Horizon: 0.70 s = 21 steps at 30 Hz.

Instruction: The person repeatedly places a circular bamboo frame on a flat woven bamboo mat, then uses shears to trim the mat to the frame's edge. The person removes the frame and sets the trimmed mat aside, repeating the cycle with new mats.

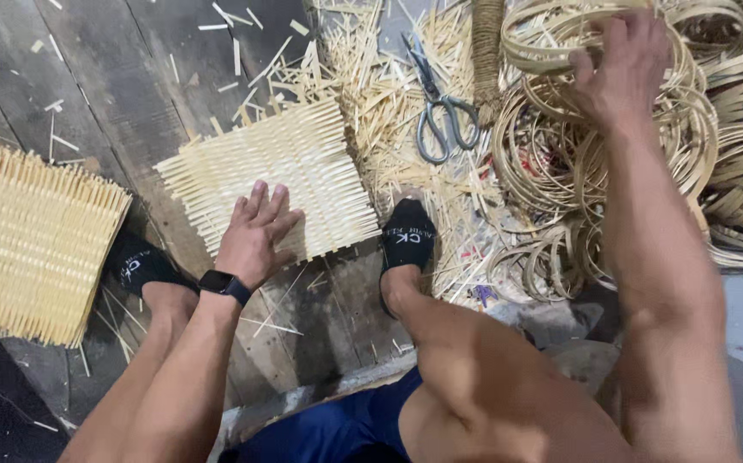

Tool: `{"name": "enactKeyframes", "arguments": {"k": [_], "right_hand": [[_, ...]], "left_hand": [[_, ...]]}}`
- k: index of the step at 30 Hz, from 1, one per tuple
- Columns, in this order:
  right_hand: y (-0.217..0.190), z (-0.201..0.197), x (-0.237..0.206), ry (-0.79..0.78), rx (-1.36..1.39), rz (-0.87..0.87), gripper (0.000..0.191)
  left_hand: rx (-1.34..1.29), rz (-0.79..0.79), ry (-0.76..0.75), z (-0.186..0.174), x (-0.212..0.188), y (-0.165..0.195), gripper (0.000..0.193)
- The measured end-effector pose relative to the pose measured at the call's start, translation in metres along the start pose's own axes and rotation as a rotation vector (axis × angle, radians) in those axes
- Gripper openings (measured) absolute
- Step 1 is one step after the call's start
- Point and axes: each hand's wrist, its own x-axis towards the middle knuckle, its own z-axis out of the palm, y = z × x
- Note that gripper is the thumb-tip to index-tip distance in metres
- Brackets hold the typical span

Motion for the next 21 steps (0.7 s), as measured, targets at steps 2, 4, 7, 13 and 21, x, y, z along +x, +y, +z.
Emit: {"name": "enactKeyframes", "arguments": {"k": [2,4,7,13,21], "right_hand": [[0.008,0.003,0.021,0.176,-0.455,-0.246,0.043],[0.004,0.003,0.03,-0.033,-0.482,-0.206,0.043],[0.007,-0.007,0.02,-0.569,-0.07,0.098,0.024],[0.021,-0.095,-0.096,0.018,-0.059,-0.265,0.013],[0.032,-0.086,-0.225,-0.164,0.234,0.112,0.036]], "left_hand": [[-0.022,-0.004,0.006,-0.001,0.001,0.001,0.08],[-0.039,-0.009,0.01,-0.002,0.001,0.002,0.077],[-0.059,-0.008,0.027,-0.002,0.0,0.001,0.072],[-0.094,0.022,0.107,0.003,-0.003,0.0,0.064],[-0.057,0.021,0.115,0.005,-0.009,0.009,0.067]]}}
